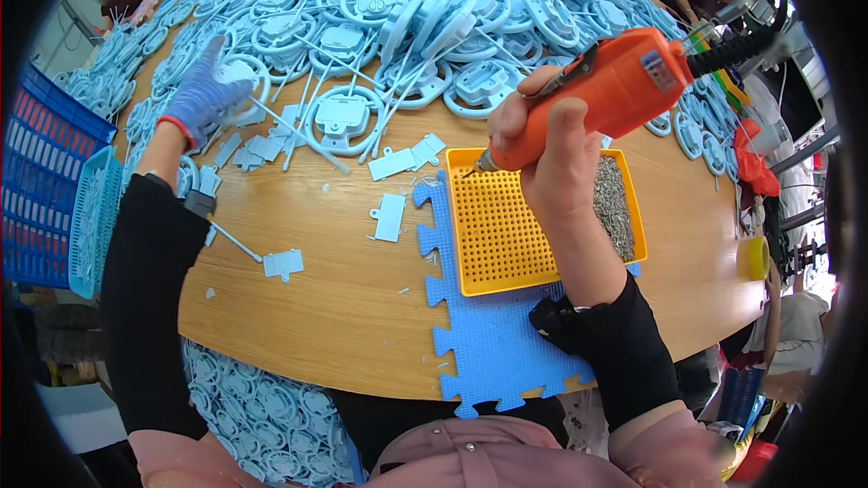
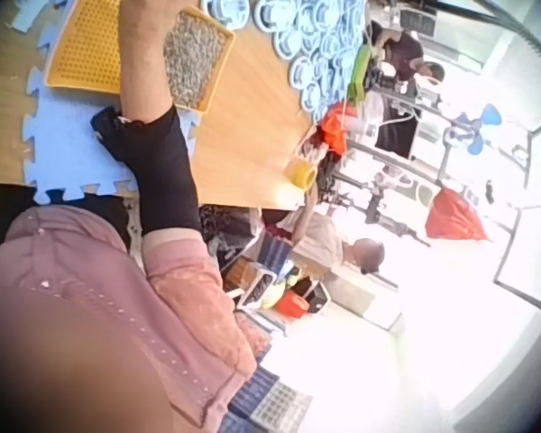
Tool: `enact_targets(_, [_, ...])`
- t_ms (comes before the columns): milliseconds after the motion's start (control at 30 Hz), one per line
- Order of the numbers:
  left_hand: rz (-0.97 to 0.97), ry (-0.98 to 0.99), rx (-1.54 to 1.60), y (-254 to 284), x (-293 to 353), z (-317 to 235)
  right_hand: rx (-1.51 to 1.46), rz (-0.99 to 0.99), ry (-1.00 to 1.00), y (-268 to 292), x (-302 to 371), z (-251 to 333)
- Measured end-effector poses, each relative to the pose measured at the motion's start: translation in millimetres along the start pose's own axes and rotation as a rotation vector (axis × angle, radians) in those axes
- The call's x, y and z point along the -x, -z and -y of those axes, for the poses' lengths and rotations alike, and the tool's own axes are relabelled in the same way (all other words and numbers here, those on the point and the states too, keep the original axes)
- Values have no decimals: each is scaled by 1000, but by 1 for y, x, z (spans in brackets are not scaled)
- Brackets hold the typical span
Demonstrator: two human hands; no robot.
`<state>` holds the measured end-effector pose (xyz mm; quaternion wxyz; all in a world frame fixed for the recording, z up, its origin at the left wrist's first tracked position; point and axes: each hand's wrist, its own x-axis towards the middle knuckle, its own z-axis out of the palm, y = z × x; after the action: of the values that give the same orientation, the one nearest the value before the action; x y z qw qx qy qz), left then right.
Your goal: Assemble small plastic components using an electric screwdriver.
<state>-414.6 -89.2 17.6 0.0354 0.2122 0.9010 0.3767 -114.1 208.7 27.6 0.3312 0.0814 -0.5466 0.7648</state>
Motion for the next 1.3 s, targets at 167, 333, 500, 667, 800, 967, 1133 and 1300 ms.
enact_targets(167, [71,159,177,45,26,-36,128,22,-4,2,-1,4])
enact_targets(333, [147,-35,595,65,91,-81,95,61,-1,7,-3,-5])
enact_targets(500, [514,-28,699,38,170,-135,71,59,-4,10,0,-2])
enact_targets(667, [1154,-166,502,-94,239,-179,116,47,43,4,4,11])
enact_targets(800, [347,-463,174,-128,274,-177,-33,-13,172,-17,10,68])
enact_targets(967, [-29,-491,101,-143,325,-180,108,108,-30,-30,73,129])
enact_targets(1133, [53,-411,-19,-160,341,-179,91,265,-89,-30,111,115])
enact_targets(1300, [54,-391,36,-161,343,-177,176,207,-173,-33,116,104])
